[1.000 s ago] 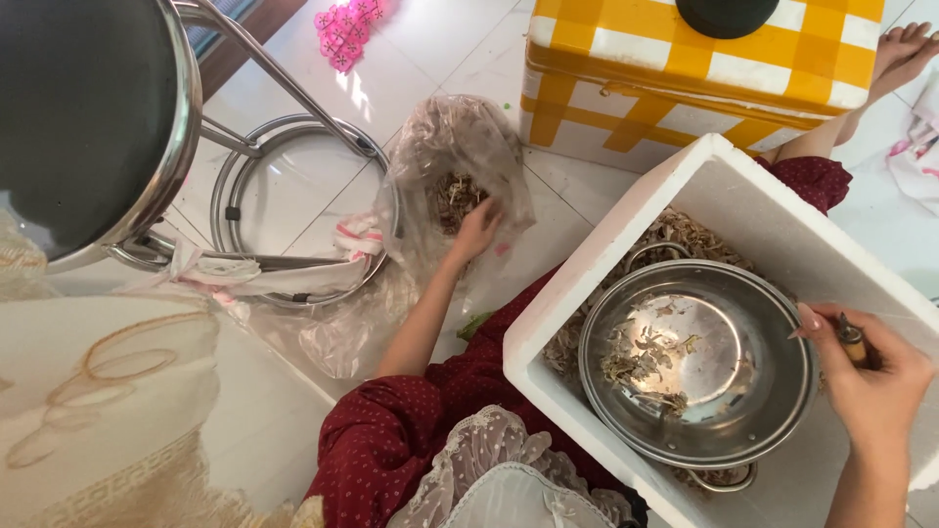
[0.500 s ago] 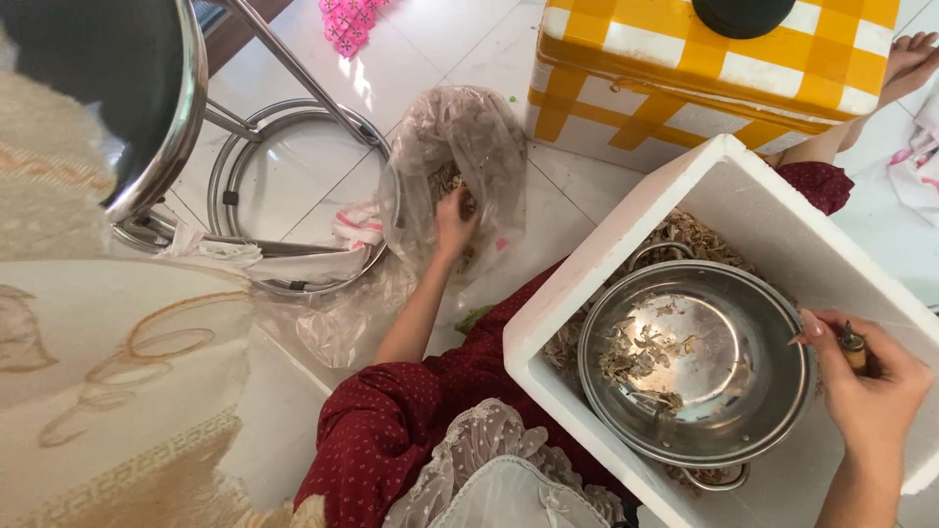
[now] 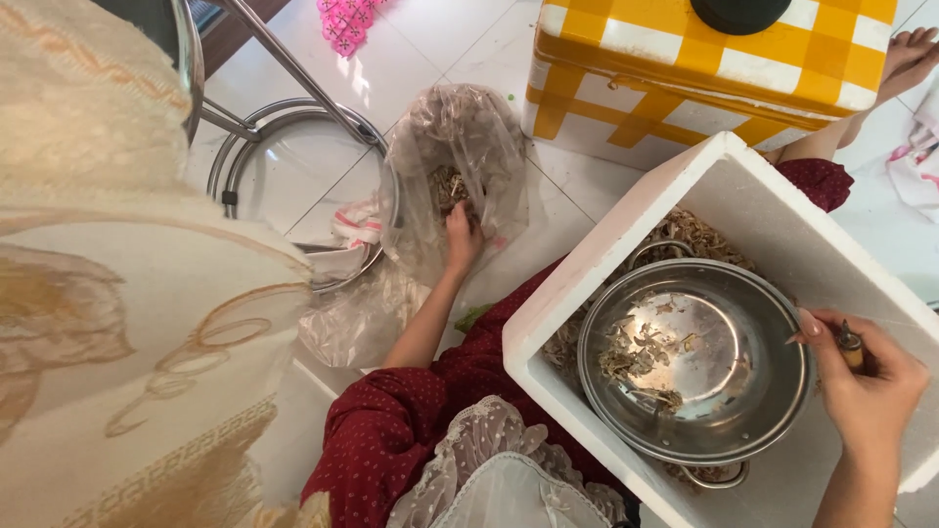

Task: Peeling individual garlic cloves by hand using a small knife to trim the ends before removing the skin.

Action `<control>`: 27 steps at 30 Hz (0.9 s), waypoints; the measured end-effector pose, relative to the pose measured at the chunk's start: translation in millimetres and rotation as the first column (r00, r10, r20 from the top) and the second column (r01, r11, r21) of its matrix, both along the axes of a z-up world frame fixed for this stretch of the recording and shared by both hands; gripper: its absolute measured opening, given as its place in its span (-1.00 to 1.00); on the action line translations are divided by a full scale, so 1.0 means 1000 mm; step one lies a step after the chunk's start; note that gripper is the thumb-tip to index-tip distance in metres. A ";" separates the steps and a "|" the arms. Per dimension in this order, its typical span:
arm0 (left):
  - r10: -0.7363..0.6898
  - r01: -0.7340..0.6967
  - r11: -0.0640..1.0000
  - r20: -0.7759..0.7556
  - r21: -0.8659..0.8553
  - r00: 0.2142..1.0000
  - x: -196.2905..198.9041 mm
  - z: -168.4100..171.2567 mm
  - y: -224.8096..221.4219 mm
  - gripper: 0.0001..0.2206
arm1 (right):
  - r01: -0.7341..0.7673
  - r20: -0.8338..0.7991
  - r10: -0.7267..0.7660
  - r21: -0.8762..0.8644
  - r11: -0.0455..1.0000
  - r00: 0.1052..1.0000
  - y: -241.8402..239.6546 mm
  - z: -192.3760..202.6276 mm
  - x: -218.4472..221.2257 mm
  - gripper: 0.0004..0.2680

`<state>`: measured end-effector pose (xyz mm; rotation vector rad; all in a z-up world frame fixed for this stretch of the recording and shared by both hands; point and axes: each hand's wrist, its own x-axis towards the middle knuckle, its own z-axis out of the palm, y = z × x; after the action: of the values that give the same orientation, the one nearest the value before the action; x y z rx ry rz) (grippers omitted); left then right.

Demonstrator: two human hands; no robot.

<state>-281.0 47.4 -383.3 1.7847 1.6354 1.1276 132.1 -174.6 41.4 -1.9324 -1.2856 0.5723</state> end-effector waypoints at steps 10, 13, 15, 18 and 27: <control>-0.059 0.082 0.985 0.148 -0.153 0.987 -0.034 0.037 -0.028 -0.87 | -0.026 -0.019 0.026 0.010 1.000 0.999 0.001 -0.009 0.004 -0.94; -0.017 0.027 0.982 0.051 -0.188 0.999 -0.032 0.025 -0.027 -0.76 | -0.025 -0.044 0.026 0.016 1.000 0.999 0.002 -0.007 0.002 -0.96; -0.055 0.055 0.992 0.001 -0.110 0.998 -0.031 0.025 -0.027 -0.86 | -0.016 -0.041 0.016 0.010 1.000 0.999 0.002 -0.007 0.002 -0.96; -0.032 0.037 0.996 0.064 -0.081 0.997 -0.032 0.019 -0.025 -0.84 | -0.013 -0.018 0.012 -0.008 1.000 1.000 0.001 -0.007 0.003 -0.95; -0.010 0.010 0.997 -0.007 -0.081 1.000 -0.037 0.032 -0.036 -0.80 | -0.023 -0.047 0.023 0.008 1.000 0.999 0.002 -0.012 0.007 -0.95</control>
<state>-317.5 11.8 -351.8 1.7459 1.6509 1.0358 139.2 -172.6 29.7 -1.8894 -1.2802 0.6195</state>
